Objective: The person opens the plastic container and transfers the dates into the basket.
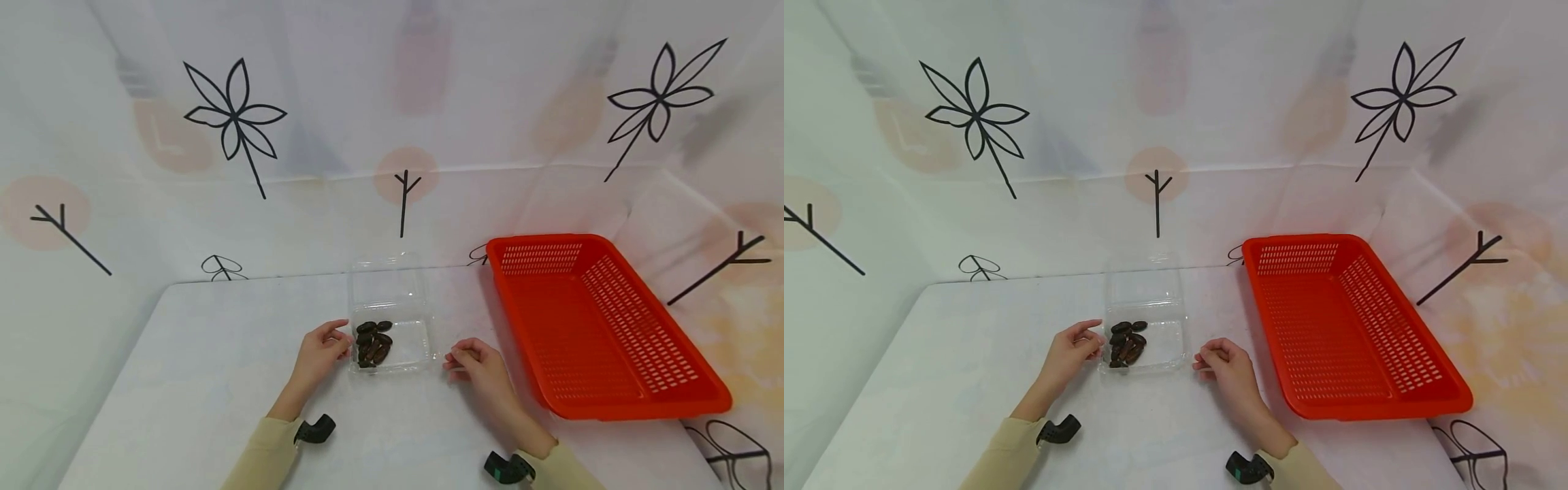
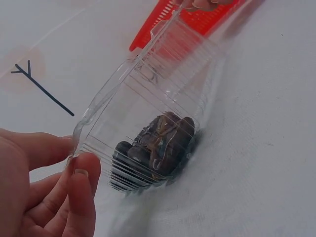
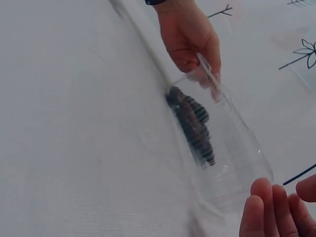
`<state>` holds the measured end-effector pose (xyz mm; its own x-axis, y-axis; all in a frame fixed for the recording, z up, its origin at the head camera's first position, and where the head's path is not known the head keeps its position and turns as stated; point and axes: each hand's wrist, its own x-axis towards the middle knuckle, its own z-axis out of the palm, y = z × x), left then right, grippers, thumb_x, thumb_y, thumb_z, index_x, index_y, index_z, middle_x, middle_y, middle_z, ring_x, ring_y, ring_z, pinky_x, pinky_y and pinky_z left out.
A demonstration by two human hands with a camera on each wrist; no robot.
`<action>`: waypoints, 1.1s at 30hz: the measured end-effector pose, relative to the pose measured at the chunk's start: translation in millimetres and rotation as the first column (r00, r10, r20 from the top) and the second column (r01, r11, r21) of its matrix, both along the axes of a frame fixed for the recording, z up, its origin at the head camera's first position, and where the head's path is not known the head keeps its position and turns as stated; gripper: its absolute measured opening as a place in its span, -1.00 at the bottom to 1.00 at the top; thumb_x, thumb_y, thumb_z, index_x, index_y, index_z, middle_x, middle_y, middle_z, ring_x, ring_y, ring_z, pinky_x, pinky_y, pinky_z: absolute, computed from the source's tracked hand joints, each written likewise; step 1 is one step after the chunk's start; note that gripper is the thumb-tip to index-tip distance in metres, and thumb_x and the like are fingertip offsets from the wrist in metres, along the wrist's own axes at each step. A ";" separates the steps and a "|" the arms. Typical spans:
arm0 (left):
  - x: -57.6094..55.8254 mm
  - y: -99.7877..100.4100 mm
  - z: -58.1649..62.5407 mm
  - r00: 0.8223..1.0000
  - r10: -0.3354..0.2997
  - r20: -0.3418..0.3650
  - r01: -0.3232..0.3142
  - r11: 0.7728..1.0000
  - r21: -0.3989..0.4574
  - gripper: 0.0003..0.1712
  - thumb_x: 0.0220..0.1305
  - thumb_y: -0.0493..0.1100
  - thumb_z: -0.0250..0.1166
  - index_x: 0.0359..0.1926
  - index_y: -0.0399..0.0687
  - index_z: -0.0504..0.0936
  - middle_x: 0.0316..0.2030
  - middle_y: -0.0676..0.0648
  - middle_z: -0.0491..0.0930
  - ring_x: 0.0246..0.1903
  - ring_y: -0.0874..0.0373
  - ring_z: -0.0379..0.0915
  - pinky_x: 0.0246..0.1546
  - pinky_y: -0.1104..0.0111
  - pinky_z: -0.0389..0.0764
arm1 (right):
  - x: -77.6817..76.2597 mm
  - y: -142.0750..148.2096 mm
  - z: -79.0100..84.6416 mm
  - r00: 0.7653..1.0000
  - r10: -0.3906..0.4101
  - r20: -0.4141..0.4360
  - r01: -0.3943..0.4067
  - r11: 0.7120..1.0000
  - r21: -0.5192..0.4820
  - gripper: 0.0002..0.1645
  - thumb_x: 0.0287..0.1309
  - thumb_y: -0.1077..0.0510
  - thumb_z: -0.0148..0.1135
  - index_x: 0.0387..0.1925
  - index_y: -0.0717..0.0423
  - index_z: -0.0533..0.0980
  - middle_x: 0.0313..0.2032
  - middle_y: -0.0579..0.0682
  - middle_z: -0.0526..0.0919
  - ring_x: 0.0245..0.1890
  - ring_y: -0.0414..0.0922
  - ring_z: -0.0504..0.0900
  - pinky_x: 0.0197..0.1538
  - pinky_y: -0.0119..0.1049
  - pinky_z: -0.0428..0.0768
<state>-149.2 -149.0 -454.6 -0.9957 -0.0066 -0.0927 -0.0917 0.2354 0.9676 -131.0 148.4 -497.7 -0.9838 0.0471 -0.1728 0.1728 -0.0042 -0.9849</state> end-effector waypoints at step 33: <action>-0.4 -4.6 -13.1 0.996 -0.085 -0.031 0.087 0.994 0.066 -0.75 0.19 -0.40 0.39 -0.12 -0.49 0.65 -0.44 -0.10 0.63 -0.49 0.28 0.52 -0.40 0.45 0.53 | -59.1 -32.8 34.5 0.931 0.353 -0.087 -0.333 0.923 0.191 -0.72 0.34 0.23 0.25 0.01 0.31 0.58 -0.06 0.25 0.67 -0.04 0.15 0.66 0.00 -0.21 0.62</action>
